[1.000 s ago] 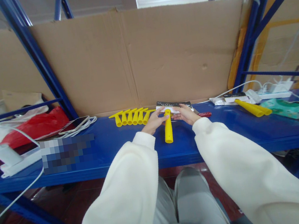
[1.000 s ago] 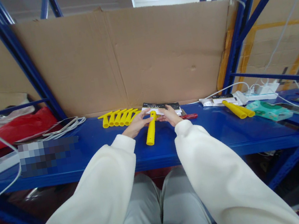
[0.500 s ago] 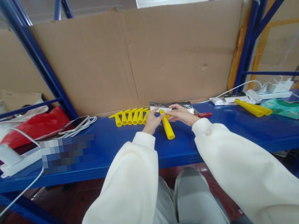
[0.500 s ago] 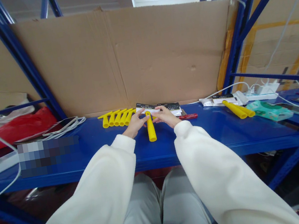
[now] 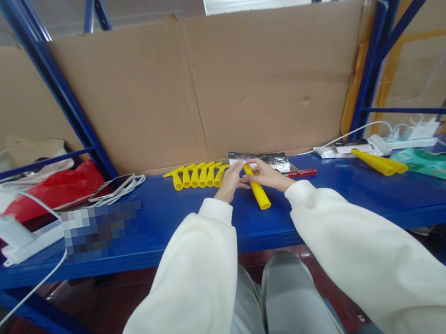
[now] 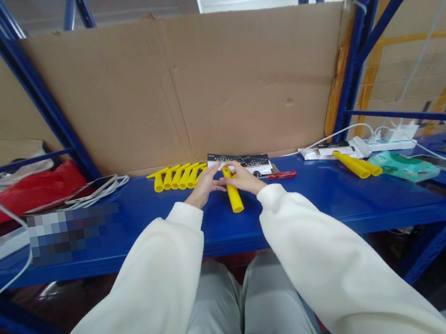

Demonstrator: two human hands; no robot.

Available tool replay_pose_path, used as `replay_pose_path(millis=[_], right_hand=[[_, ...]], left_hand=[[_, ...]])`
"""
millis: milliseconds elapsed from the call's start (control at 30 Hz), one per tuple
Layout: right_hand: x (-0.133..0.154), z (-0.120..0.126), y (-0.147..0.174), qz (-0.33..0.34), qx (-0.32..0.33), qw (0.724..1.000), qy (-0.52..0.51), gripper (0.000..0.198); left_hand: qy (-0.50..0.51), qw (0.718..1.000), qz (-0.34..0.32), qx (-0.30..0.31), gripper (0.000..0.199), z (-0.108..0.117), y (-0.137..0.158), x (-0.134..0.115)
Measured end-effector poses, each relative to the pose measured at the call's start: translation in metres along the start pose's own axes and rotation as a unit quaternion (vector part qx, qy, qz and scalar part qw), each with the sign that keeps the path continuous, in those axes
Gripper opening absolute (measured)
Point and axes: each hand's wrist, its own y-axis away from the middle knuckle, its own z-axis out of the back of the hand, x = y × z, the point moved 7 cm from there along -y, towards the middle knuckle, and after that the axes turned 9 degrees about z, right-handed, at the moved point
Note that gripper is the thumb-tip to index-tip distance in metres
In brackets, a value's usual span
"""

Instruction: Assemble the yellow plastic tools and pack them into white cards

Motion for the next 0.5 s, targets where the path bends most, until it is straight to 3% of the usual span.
replay_pose_path(millis=[200, 367, 500], right_hand=[[0.022, 0.002, -0.005, 0.115, 0.02, 0.972, 0.206, 0.035], [0.034, 0.015, -0.003, 0.111, 0.041, 0.951, 0.287, 0.043], [0.036, 0.063, -0.006, 0.05, 0.017, 0.935, 0.35, 0.045]], left_hand=[[-0.011, 0.999, -0.039, 0.019, 0.042, -0.002, 0.003, -0.006], [-0.027, 0.996, -0.071, 0.055, 0.047, -0.006, 0.004, -0.01], [-0.067, 0.991, -0.094, 0.065, 0.054, -0.007, 0.001, -0.008]])
